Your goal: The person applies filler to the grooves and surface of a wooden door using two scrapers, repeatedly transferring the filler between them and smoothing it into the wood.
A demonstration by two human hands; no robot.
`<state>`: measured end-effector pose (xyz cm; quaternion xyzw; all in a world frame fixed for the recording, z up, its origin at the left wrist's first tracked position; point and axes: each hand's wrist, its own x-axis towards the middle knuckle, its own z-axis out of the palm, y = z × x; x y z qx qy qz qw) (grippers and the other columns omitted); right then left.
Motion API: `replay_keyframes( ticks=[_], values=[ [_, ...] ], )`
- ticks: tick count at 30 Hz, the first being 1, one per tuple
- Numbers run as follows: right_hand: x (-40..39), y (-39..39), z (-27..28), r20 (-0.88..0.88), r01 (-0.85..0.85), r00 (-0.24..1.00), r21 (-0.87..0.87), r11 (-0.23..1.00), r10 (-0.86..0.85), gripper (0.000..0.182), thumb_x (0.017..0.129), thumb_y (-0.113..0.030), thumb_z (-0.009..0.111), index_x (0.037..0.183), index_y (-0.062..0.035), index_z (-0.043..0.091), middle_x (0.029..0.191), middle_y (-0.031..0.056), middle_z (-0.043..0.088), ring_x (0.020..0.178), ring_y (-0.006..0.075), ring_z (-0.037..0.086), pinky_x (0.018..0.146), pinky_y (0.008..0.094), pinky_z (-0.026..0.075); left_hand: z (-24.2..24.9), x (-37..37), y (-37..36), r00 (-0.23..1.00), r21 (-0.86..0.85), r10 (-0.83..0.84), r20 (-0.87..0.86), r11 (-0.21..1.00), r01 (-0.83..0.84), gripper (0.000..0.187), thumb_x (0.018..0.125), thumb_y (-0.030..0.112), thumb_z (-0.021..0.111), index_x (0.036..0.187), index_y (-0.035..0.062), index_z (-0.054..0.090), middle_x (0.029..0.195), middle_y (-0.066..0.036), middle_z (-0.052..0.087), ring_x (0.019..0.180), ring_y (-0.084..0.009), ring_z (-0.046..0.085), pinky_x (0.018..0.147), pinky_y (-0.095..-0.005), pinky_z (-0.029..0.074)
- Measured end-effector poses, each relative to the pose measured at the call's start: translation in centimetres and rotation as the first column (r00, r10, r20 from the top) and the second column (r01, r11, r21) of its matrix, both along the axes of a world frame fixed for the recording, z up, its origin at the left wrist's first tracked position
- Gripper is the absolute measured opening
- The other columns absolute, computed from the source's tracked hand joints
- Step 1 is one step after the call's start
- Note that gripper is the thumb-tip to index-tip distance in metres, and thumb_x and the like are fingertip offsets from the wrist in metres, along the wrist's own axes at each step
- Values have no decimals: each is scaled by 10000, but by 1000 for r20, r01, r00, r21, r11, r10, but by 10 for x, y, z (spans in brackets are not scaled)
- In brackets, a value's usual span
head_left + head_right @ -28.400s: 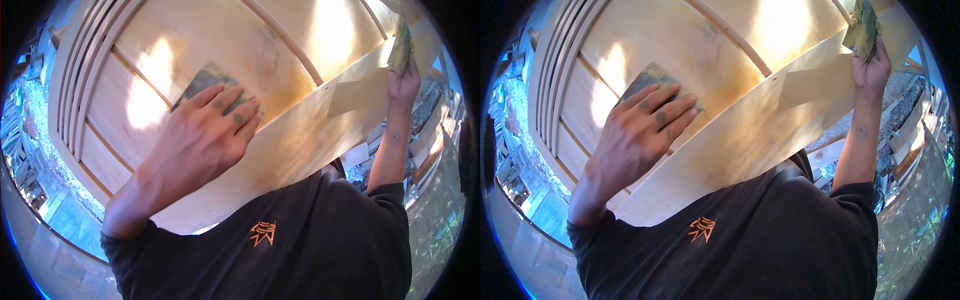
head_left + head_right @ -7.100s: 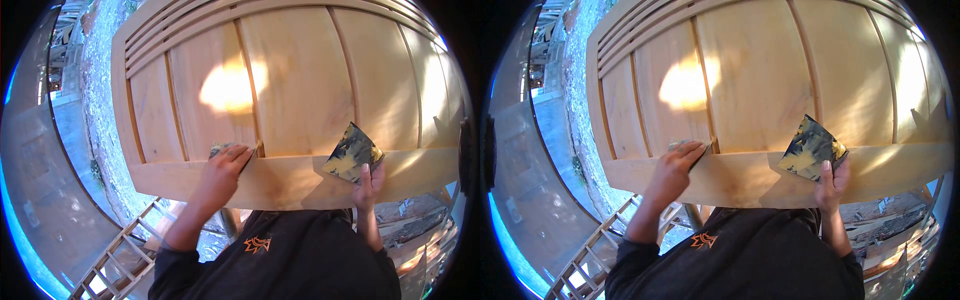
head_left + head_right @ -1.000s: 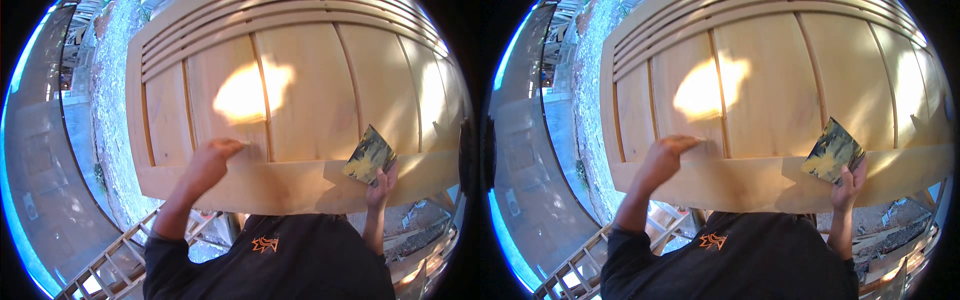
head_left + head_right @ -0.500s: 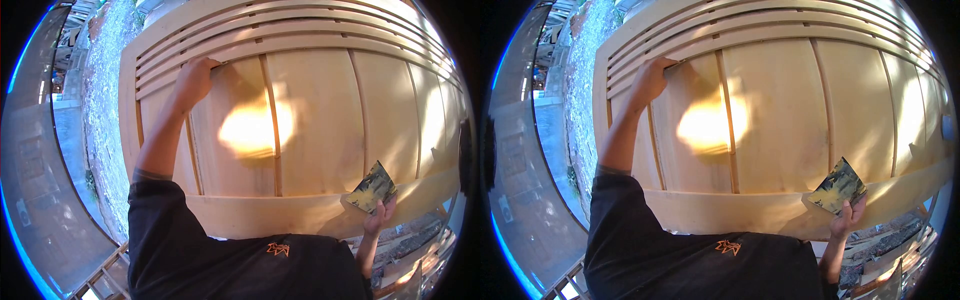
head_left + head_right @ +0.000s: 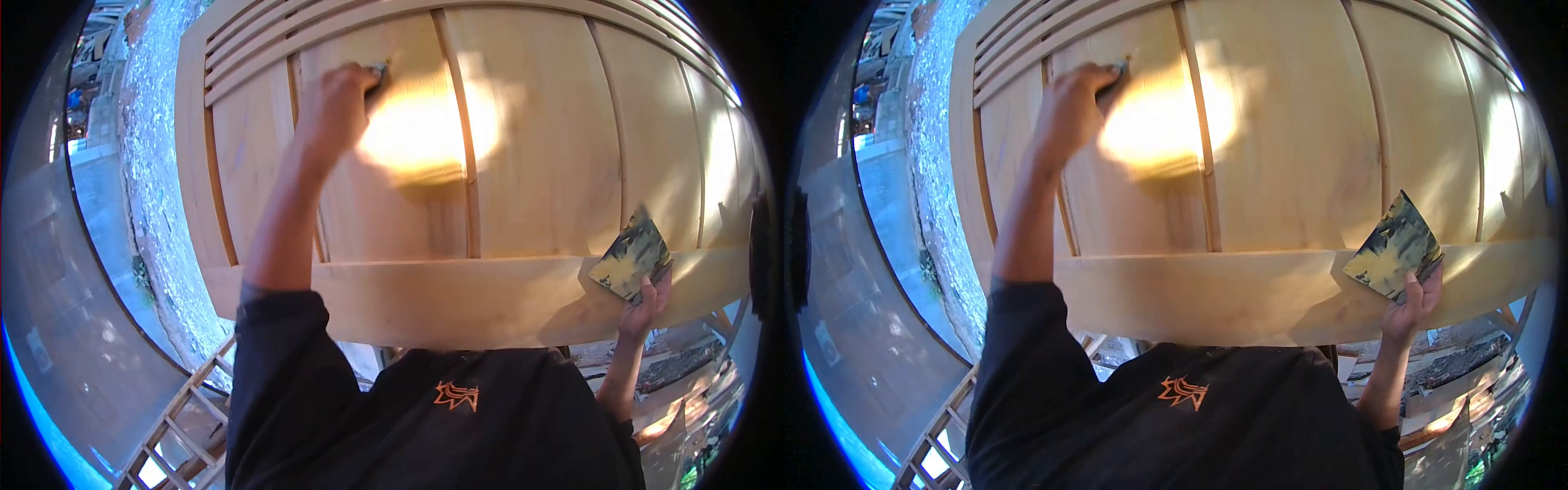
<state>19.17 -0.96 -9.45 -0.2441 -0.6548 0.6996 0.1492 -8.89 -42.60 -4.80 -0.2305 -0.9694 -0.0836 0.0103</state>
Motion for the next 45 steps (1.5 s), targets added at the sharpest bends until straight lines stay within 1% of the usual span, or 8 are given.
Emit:
replay_keyframes(
  ticks=[6,10,13,19,21,33,36,45],
  values=[
    [3,-6,0,13,58,998,-111,992,-57,593,839,-41,457,1383,94,265,1302,200,449,1189,271,468,1008,374,380,5,128,12,996,39,75,55,996,-78,473,662,-144,515,1084,20,655,1176,-165,603,1119,-315,556,974,-389,433],
    [7,-8,-3,-5,60,998,-123,991,-61,592,843,-39,460,1386,92,263,1313,200,442,1195,271,461,1018,374,367,34,186,13,960,30,30,277,999,-40,461,674,-110,503,1105,-7,631,1175,-184,598,1115,-345,550,955,-412,438],
    [0,-13,-3,-55,72,995,-154,985,-82,595,837,-40,467,1383,89,267,1311,191,444,1194,270,466,1018,374,375,79,162,7,737,2,23,676,999,-33,514,652,-161,457,1099,12,644,1114,-194,627,1069,-328,592,953,-381,446],
    [8,-11,-5,15,85,996,-122,989,-84,613,834,-38,467,1390,98,248,1331,193,430,1212,267,448,1028,374,358,75,-23,15,966,68,-196,166,980,187,521,679,-139,396,1112,18,639,1045,-240,637,1023,-359,610,917,-365,455],
    [8,-12,-5,24,79,997,-74,994,-77,618,833,-42,466,1392,98,244,1341,194,421,1220,272,445,1029,374,358,74,-63,43,944,0,1,330,1000,-2,509,639,-103,458,1082,44,660,999,-234,642,982,-378,600,889,-413,462],
    [11,-14,-4,-37,71,997,-76,995,-74,573,854,-32,449,1379,100,263,1318,180,446,1203,244,449,1026,364,344,58,-127,83,889,-86,-137,437,978,193,403,666,-15,508,1013,60,699,909,-188,685,855,-327,661,757,-375,510],
    [6,-14,-3,-33,84,996,-85,993,-87,552,854,-32,451,1364,101,286,1291,172,469,1181,238,467,1020,359,349,52,-107,78,861,-96,-120,495,977,192,505,613,-96,422,1022,31,691,860,-179,690,762,-219,649,692,-318,490],
    [0,-5,0,-55,-69,996,-92,993,64,524,843,-43,460,1338,84,347,1259,152,497,1158,218,489,1003,342,371,58,49,83,851,-40,-46,524,996,78,454,578,-77,431,904,42,723,858,-216,668,793,-358,647,741,-396,514]
  ],
)
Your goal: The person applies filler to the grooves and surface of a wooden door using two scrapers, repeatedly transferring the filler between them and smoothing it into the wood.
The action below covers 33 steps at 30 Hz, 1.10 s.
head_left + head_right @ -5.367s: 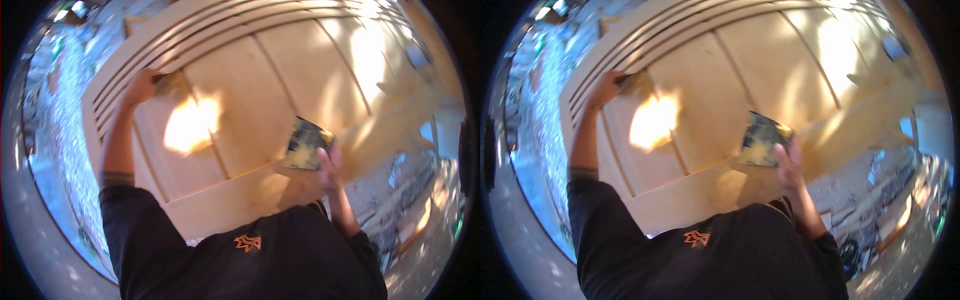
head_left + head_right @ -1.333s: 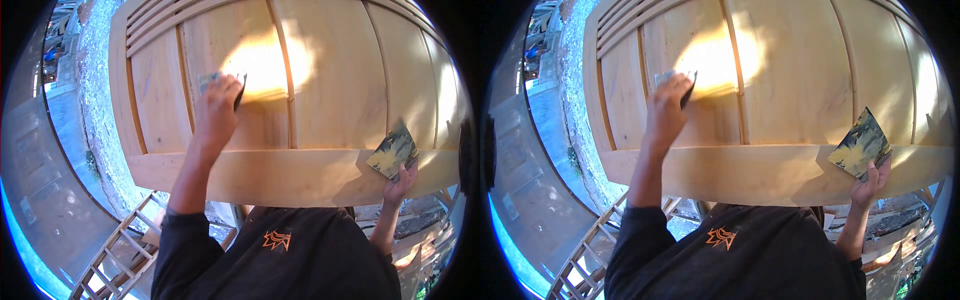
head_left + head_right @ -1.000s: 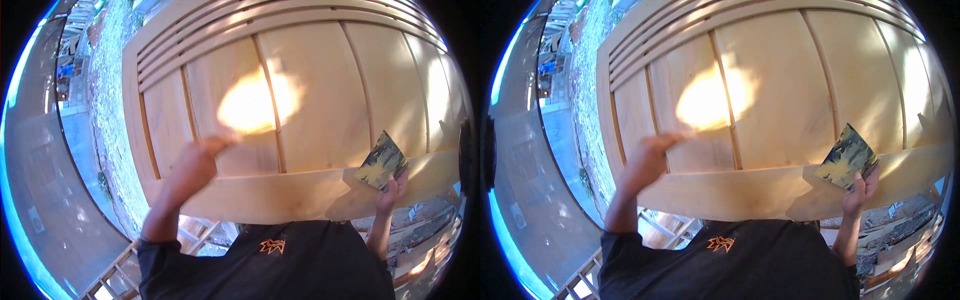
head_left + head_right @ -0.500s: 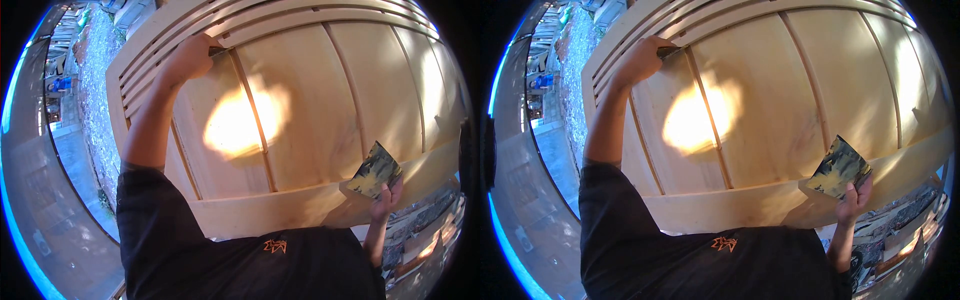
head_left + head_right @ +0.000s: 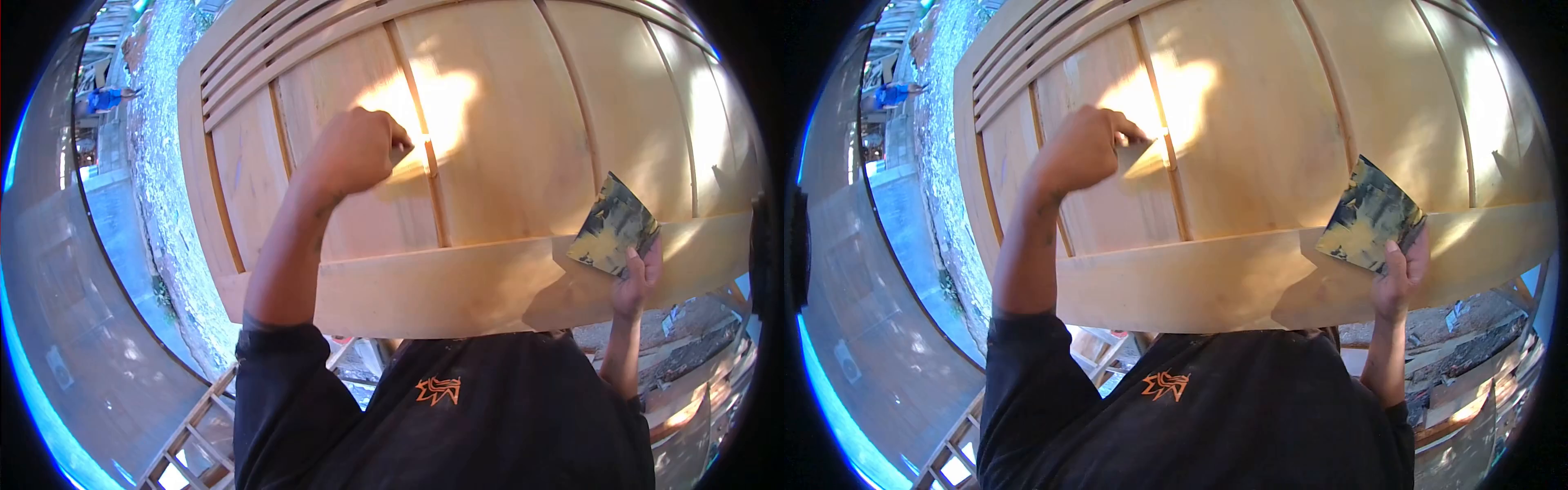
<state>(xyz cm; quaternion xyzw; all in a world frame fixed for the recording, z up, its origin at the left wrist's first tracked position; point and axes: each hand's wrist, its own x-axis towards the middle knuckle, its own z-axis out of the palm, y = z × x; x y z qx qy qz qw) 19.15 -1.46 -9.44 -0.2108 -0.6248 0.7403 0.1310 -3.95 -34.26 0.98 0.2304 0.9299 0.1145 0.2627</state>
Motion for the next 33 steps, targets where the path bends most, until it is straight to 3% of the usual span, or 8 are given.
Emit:
replay_keyframes(
  ticks=[9,13,17,18,22,28,30,33],
  values=[
    [-8,-3,6,-28,-31,999,-62,998,29,497,839,-61,458,1307,82,370,1223,147,509,1132,211,490,988,328,371,17,99,-11,985,25,-3,170,1000,-1,411,635,-106,469,966,-2,688,920,-189,655,909,-373,608,829,-412,477],
    [-7,-9,6,-29,52,998,-48,998,-53,490,842,-76,462,1292,93,367,1201,150,510,1105,206,491,972,323,371,25,21,-52,992,35,115,-58,993,-113,459,635,-131,437,1008,-9,675,984,-218,653,964,-345,624,899,-367,466],
    [0,-4,1,-7,33,999,-22,999,-33,526,843,-81,457,1321,101,338,1244,167,483,1130,223,479,983,338,365,12,-94,-86,940,49,5,-342,999,12,501,613,-108,437,1028,36,678,999,-222,644,941,-378,610,845,-394,481],
    [5,-1,-5,35,77,996,40,996,-79,552,836,-67,449,1342,105,313,1278,181,462,1165,238,465,1001,350,356,12,-115,-83,968,-25,123,-219,991,-132,481,617,-95,449,1020,32,679,976,-232,643,940,-384,604,843,-407,474],
    [8,-3,-7,6,135,991,-4,991,-135,601,826,-44,441,1380,107,263,1322,195,433,1218,264,441,1037,374,337,3,-148,-72,972,32,36,-233,999,-30,452,610,-71,488,1007,26,682,944,-242,642,932,-389,601,839,-421,469],
    [21,1,-18,55,249,965,124,960,-258,625,844,-40,446,1408,100,216,1362,206,403,1243,269,422,1057,382,321,-3,-159,-59,962,19,-51,-269,998,58,458,616,-78,482,1013,30,684,973,-227,645,955,-374,603,838,-413,474],
    [26,6,-22,52,175,979,282,943,-197,623,851,-41,449,1410,99,211,1368,206,397,1244,273,421,1056,386,325,-4,-160,-55,963,12,-59,-263,998,65,447,623,-81,487,1010,28,683,979,-223,644,968,-381,595,848,-416,470],
    [29,10,-26,44,126,988,336,933,-150,614,858,-38,449,1409,98,215,1372,205,393,1249,279,416,1049,393,336,-12,-155,-50,964,-45,-51,-262,998,41,463,644,-100,481,1046,32,668,1020,-218,638,1009,-377,584,882,-408,457]
  ],
)
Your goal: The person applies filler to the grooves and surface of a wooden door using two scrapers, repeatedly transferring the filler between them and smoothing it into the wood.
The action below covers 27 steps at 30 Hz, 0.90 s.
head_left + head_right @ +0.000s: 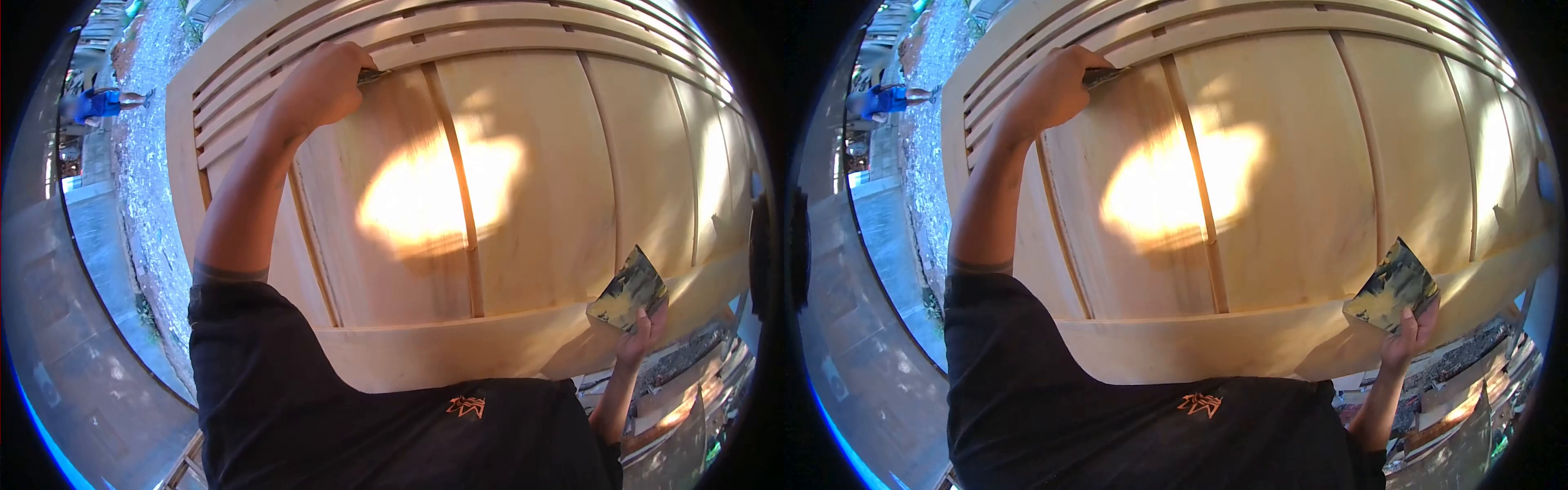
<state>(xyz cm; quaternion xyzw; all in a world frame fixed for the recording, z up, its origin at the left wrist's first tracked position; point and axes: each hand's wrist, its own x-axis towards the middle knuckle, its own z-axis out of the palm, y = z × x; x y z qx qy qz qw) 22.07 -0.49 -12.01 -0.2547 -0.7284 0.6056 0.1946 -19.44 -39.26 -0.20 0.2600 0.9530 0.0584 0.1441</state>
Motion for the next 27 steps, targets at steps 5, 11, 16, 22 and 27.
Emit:
replay_keyframes(
  ticks=[5,11,16,22,27],
  values=[
    [-15,-5,15,-47,8,999,-175,984,-16,584,865,-34,448,1391,114,242,1365,207,398,1247,285,418,1038,397,354,-28,33,-5,978,-13,11,-209,1000,-14,378,689,-36,549,1032,63,675,1004,-186,643,978,-356,598,845,-424,485],
    [-20,-2,13,-55,8,998,-210,978,-20,589,849,-57,456,1385,96,265,1355,178,407,1229,263,440,1028,384,372,-19,9,-1,998,-147,22,-61,989,-30,525,641,-89,490,1092,102,678,956,-201,663,907,-359,633,803,-415,495],
    [-35,-9,27,-158,-144,983,-351,925,93,553,841,-32,447,1362,89,303,1317,168,444,1219,260,449,1040,379,357,-15,52,-7,999,-148,-9,-53,989,1,516,648,-84,500,1096,102,676,954,-199,663,887,-332,648,778,-388,499],
    [-38,-10,32,-149,-216,974,-351,911,173,520,835,-26,442,1337,80,352,1288,162,472,1191,245,473,1024,358,370,-21,191,-13,983,169,171,-69,973,-157,336,682,-70,548,972,17,695,952,-167,672,888,-317,650,811,-363,499],
    [-36,-9,27,-131,-188,980,-385,903,148,491,832,-38,447,1308,69,387,1226,148,510,1134,218,502,979,330,400,-18,284,-3,970,270,240,-36,937,-221,426,688,-127,473,1035,10,678,1051,-197,646,978,-339,624,896,-369,478]
  ],
)
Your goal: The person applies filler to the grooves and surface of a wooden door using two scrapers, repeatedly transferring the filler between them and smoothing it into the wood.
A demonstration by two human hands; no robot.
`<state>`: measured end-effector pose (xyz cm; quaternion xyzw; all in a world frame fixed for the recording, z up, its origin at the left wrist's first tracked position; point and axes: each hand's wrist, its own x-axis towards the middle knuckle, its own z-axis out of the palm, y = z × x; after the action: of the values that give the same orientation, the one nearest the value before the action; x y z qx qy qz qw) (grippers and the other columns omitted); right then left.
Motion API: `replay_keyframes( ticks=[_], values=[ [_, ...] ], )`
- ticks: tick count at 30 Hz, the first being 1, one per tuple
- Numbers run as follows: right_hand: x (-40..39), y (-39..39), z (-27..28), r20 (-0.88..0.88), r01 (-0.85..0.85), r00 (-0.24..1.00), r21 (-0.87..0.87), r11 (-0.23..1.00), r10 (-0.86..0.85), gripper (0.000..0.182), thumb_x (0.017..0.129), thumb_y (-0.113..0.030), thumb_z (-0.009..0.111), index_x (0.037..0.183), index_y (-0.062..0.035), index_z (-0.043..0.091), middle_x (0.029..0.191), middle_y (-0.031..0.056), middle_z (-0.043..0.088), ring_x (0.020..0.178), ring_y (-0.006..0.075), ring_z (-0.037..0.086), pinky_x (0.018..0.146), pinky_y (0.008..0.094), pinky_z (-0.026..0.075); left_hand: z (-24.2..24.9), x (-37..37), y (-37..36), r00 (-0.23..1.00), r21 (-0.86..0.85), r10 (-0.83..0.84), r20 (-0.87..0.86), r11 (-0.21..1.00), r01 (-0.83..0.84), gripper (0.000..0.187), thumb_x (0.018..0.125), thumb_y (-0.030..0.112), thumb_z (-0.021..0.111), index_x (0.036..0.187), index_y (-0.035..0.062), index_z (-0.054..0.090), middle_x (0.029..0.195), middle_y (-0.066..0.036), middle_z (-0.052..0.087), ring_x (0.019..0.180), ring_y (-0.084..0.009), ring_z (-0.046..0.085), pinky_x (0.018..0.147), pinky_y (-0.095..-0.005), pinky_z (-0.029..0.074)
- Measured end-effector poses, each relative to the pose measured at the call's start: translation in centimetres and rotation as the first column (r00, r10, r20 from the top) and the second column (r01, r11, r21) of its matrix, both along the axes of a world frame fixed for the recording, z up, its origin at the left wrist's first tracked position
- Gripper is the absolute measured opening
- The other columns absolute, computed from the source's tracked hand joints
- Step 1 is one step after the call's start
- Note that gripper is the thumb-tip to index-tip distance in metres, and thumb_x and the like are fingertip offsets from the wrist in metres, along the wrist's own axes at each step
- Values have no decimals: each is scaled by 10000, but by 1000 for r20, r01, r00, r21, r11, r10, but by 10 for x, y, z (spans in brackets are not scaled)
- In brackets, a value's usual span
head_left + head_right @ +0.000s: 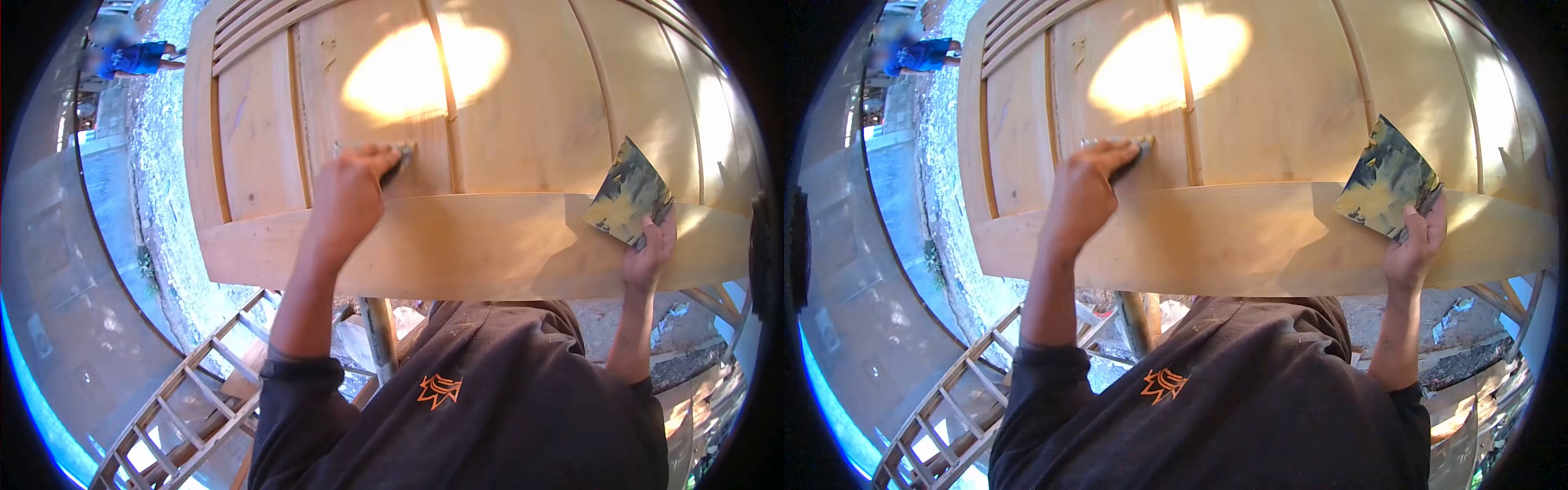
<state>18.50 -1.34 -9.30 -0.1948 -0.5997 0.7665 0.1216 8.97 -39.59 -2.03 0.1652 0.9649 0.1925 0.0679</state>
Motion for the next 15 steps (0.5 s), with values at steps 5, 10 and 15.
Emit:
replay_keyframes(
  ticks=[5,10,15],
  values=[
    [-3,-7,1,0,67,998,-31,997,-67,464,829,-59,449,1273,70,414,1184,134,530,1083,202,515,946,318,411,23,36,7,993,-77,-14,119,997,23,407,697,-108,494,1046,7,669,1059,-197,643,985,-365,611,897,-388,478],
    [-2,-10,3,-12,97,995,18,995,-97,501,828,-68,459,1302,70,373,1220,147,503,1105,215,503,958,329,405,40,-74,-34,993,-173,-114,27,978,117,428,721,-101,468,1073,41,666,1019,-204,648,956,-355,620,859,-404,484],
    [13,1,-13,58,131,989,94,987,-137,603,874,-66,425,1409,98,201,1397,188,340,1270,266,388,1055,386,346,25,-239,-62,994,-271,-76,-73,961,54,494,646,-74,514,1076,105,677,976,-214,648,922,-369,619,816,-431,494]
  ],
)
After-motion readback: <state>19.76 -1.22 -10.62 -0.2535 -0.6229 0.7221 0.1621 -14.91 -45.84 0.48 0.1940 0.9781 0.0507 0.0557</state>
